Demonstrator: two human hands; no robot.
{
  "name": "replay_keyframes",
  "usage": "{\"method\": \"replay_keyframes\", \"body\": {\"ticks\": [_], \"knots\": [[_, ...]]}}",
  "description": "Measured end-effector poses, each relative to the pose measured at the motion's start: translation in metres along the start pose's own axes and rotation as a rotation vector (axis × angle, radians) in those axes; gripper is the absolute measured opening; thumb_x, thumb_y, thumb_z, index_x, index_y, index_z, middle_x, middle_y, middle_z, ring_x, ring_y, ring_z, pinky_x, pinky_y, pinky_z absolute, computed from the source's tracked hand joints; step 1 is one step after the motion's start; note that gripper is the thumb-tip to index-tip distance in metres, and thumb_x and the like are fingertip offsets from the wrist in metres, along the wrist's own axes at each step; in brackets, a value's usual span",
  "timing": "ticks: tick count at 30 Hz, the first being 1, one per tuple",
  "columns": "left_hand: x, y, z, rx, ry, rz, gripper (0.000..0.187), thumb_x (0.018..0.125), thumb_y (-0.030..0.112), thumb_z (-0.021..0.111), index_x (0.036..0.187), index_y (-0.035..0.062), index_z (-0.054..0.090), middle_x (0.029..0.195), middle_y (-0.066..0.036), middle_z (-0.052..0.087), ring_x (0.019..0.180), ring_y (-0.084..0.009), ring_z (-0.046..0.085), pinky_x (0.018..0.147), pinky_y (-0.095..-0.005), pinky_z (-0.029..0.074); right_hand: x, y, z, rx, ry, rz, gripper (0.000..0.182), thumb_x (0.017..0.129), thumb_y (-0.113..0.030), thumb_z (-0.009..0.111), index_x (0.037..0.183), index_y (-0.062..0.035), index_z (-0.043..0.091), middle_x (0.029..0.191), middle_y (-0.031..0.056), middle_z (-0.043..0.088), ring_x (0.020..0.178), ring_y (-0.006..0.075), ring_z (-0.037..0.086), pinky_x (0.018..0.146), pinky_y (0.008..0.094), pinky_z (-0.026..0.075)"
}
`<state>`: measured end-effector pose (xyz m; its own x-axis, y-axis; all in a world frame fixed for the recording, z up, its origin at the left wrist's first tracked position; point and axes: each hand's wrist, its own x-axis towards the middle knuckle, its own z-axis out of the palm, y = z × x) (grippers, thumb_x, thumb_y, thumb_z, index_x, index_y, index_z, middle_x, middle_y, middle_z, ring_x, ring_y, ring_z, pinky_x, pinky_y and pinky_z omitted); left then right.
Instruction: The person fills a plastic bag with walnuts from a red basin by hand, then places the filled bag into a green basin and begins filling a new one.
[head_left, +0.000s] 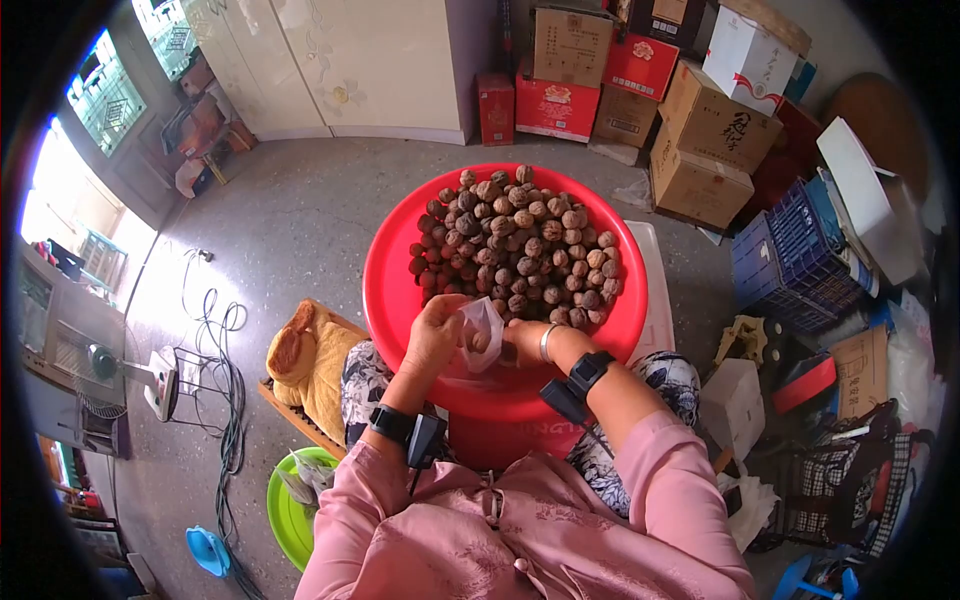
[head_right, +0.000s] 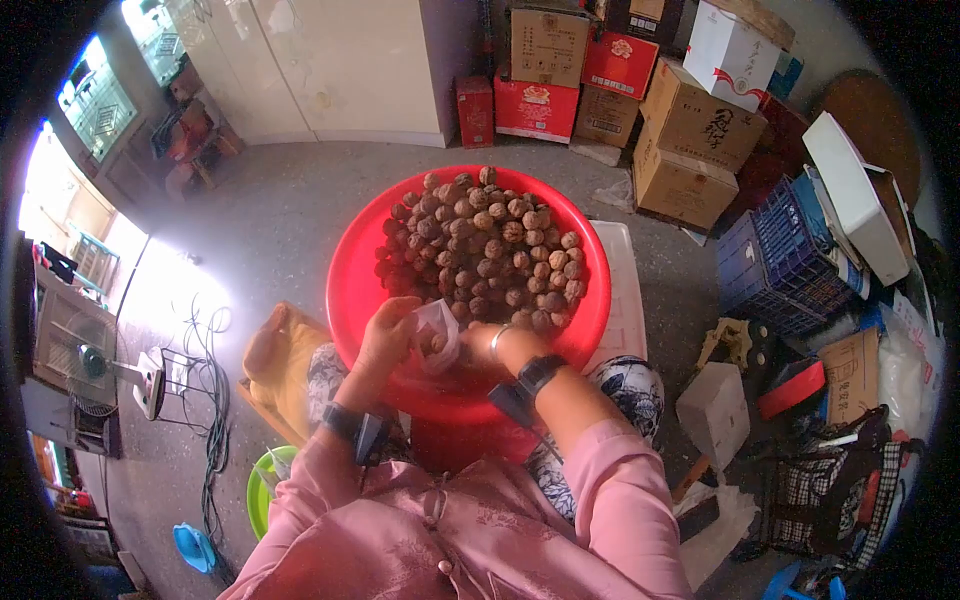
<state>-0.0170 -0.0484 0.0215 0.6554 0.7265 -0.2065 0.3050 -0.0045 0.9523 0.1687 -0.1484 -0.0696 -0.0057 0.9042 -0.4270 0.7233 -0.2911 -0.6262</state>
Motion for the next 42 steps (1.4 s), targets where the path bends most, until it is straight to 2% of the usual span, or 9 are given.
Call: {"method": "replay_keyframes", "body": {"ticks": [2,4,7,13,23,31,35,39,42], "knots": [[0.002,-0.004,0.002,-0.036,0.016,0.049,0.026,0.093,0.011,0.054,0.117,0.0031,0.06,0.084,-0.005,0.064,0.061,-0.0085,0.056,0.051,-0.0231,0.046,-0.002,-0.005,-0.001,-0.237,-0.089,-0.081,0.047,0.072,-0.016,0.074,0.117,-0.0063,0.063,0.105,0.0169,0.067,0.102,0.0332,0.063,0.091,0.0383,0.05],[0.001,-0.003,0.002,-0.048,0.015,0.056,0.026,0.093,0.011,0.055,0.117,0.0029,0.06,0.084,-0.005,0.064,0.061,-0.0085,0.056,0.051,-0.0231,0.046,0.007,0.0,0.006,0.058,-0.266,0.22,0.053,0.072,-0.014,0.071,0.124,-0.009,0.06,0.114,0.0175,0.066,0.107,0.0333,0.063,0.093,0.0393,0.049],[0.002,-0.006,0.001,-0.065,0.001,0.055,0.027,0.093,0.01,0.055,0.118,0.0026,0.06,0.084,-0.005,0.064,0.061,-0.0087,0.057,0.051,-0.0231,0.046,-0.018,-0.029,-0.012,-0.236,-0.339,-0.013,0.061,0.074,-0.014,0.07,0.132,-0.011,0.055,0.118,0.0179,0.065,0.111,0.0328,0.061,0.095,0.0389,0.048],[0.01,-0.021,0.002,-0.068,-0.016,0.057,0.029,0.093,0.013,0.055,0.12,0.0032,0.058,0.084,-0.006,0.064,0.055,-0.0098,0.056,0.047,-0.0238,0.045,-0.024,-0.042,-0.016,-0.211,-0.455,0.124,0.062,0.077,-0.022,0.07,0.134,-0.0085,0.052,0.126,0.0168,0.062,0.115,0.032,0.059,0.096,0.039,0.047],[0.005,-0.009,0.003,0.025,0.007,-0.008,0.022,0.091,0.01,0.056,0.11,0.0023,0.064,0.086,-0.006,0.066,0.07,-0.0094,0.059,0.06,-0.0237,0.049,-0.034,-0.054,-0.021,-0.189,-0.497,0.185,0.061,0.079,-0.031,0.07,0.132,-0.0055,0.054,0.127,0.0145,0.061,0.114,0.0295,0.06,0.094,0.0396,0.048],[0.003,-0.005,0.003,0.035,0.008,0.039,0.019,0.093,0.011,0.056,0.108,0.003,0.064,0.081,-0.005,0.064,0.062,-0.0094,0.057,0.054,-0.0245,0.047,-0.086,-0.119,-0.065,0.087,-0.417,0.088,0.048,0.08,-0.031,0.069,0.121,-0.0055,0.063,0.099,0.0083,0.07,0.083,0.0206,0.066,0.074,0.034,0.054],[0.003,-0.006,0.004,-0.002,0.036,0.033,0.015,0.093,0.007,0.056,0.103,0.0006,0.065,0.082,-0.004,0.064,0.069,-0.0088,0.058,0.06,-0.0239,0.048,-0.051,-0.049,-0.043,-0.035,-0.392,0.038,0.041,0.082,-0.03,0.068,0.114,-0.0044,0.065,0.095,0.0072,0.07,0.079,0.0196,0.066,0.069,0.0341,0.054],[0.004,-0.009,0.005,-0.029,0.04,0.043,0.014,0.092,0.007,0.057,0.102,0.0001,0.064,0.082,-0.004,0.064,0.069,-0.0091,0.058,0.061,-0.0237,0.048,-0.073,-0.061,-0.058,0.387,-0.395,0.202,0.036,0.083,-0.025,0.066,0.112,-0.0044,0.065,0.096,0.0063,0.069,0.082,0.0185,0.064,0.073,0.0325,0.051],[0.004,-0.01,0.004,-0.009,0.029,0.064,0.015,0.092,0.008,0.057,0.102,0.0001,0.064,0.082,-0.005,0.064,0.07,-0.0094,0.059,0.061,-0.024,0.048,-0.079,-0.074,-0.036,0.24,-0.347,-0.147,0.035,0.084,-0.026,0.063,0.111,-0.0046,0.066,0.101,0.0077,0.07,0.096,0.0199,0.063,0.083,0.0328,0.048]]}}
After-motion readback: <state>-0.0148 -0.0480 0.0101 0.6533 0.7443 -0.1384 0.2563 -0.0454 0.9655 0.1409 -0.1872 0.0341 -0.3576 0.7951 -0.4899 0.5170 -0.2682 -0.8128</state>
